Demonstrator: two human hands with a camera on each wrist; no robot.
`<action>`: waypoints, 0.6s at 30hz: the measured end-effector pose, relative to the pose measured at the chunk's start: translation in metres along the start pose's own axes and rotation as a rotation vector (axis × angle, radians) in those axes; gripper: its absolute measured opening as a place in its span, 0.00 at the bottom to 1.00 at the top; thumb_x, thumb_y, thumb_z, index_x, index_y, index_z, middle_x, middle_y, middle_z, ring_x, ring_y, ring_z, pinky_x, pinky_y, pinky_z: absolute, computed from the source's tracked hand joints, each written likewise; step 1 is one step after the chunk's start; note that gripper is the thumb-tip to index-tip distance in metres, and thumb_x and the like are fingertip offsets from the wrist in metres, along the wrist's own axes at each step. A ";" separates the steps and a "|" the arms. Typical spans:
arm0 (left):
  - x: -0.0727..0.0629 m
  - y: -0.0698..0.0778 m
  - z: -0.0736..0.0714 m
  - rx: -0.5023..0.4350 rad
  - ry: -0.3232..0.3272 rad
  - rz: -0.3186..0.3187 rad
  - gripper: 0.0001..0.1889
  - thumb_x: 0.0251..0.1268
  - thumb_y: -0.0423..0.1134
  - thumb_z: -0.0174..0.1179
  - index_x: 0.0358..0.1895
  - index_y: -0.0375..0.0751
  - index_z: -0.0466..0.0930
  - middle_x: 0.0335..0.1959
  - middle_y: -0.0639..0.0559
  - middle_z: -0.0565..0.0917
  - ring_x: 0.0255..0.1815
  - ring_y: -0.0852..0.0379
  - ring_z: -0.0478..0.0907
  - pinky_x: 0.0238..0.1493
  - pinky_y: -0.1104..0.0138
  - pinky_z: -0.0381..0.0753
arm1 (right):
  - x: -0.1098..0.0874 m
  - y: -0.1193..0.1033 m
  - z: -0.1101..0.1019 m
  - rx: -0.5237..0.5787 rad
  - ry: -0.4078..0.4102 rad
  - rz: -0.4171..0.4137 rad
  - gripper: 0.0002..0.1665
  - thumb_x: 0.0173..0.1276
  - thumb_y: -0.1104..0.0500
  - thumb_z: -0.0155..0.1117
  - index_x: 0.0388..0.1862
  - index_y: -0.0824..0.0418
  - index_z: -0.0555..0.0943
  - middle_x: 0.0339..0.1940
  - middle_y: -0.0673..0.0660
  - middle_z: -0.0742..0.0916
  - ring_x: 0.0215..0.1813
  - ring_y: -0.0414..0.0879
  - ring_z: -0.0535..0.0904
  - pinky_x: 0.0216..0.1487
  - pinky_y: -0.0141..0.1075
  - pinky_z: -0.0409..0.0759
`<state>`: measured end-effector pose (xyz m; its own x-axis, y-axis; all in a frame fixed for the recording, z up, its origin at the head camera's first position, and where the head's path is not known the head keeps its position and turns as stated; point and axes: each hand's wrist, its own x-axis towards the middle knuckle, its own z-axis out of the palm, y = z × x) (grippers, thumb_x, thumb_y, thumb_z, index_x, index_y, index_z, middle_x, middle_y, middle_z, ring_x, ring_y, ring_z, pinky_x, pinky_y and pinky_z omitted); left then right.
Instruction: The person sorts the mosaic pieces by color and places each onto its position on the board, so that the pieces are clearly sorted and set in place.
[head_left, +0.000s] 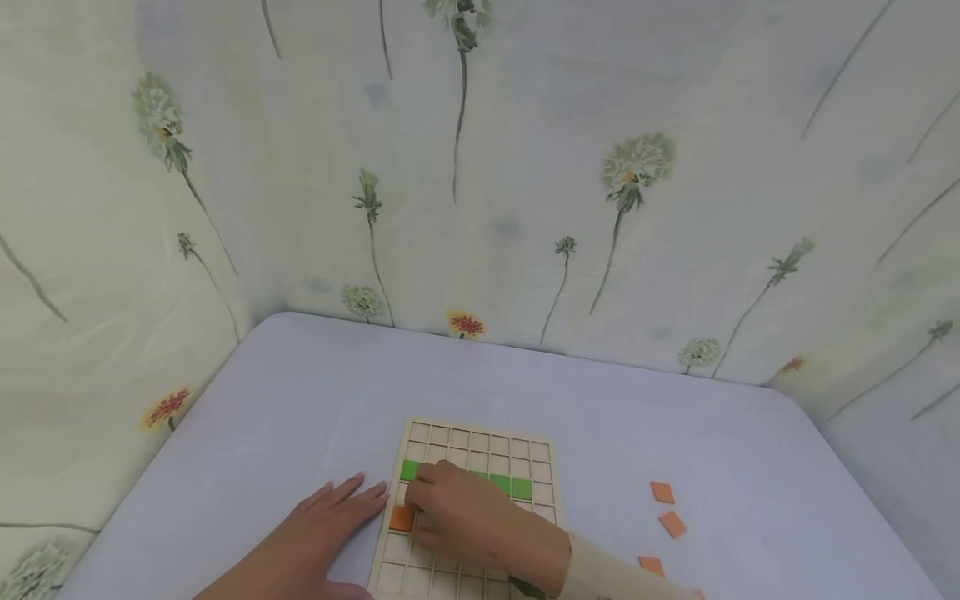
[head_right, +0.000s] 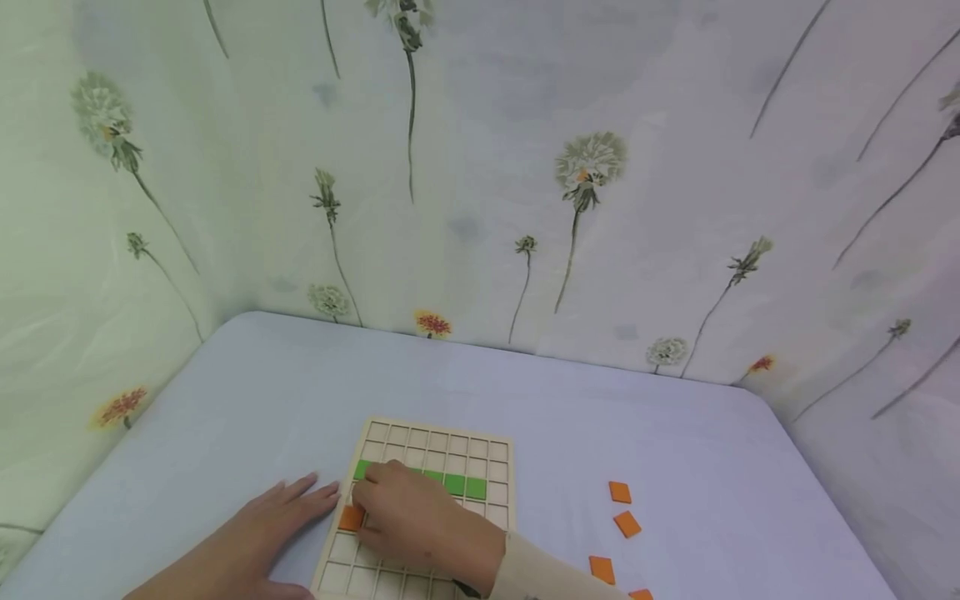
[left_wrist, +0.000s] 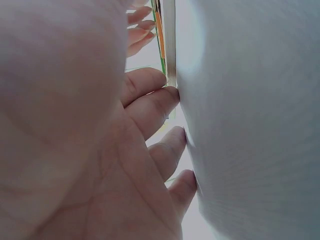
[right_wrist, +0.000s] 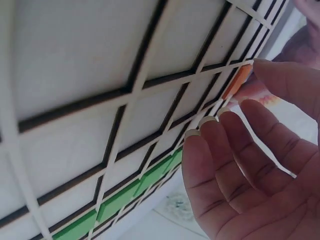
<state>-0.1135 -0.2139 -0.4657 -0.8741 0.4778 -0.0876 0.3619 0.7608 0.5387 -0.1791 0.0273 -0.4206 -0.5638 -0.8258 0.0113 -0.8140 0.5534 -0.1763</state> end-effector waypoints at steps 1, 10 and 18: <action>0.000 0.000 0.000 0.000 -0.001 -0.002 0.57 0.49 0.76 0.69 0.80 0.46 0.67 0.80 0.53 0.68 0.82 0.41 0.58 0.76 0.38 0.56 | -0.002 0.001 -0.001 -0.001 0.000 -0.006 0.07 0.68 0.52 0.75 0.43 0.49 0.88 0.39 0.39 0.82 0.41 0.32 0.75 0.41 0.24 0.77; 0.000 0.000 0.000 -0.019 0.017 0.008 0.58 0.48 0.77 0.67 0.80 0.46 0.66 0.80 0.54 0.67 0.82 0.41 0.57 0.76 0.38 0.55 | -0.018 0.006 -0.007 0.009 -0.016 0.010 0.11 0.69 0.51 0.74 0.49 0.49 0.88 0.46 0.40 0.84 0.47 0.34 0.78 0.48 0.27 0.79; -0.001 -0.003 0.003 0.043 0.030 0.051 0.57 0.51 0.78 0.65 0.80 0.44 0.66 0.80 0.52 0.68 0.81 0.40 0.58 0.75 0.39 0.58 | -0.035 0.011 -0.006 0.007 -0.013 0.048 0.13 0.66 0.53 0.74 0.49 0.50 0.89 0.46 0.40 0.85 0.49 0.35 0.79 0.50 0.29 0.80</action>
<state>-0.1127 -0.2151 -0.4693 -0.8632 0.5036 -0.0353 0.4194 0.7542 0.5052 -0.1691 0.0633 -0.4176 -0.6006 -0.7995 -0.0102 -0.7849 0.5919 -0.1832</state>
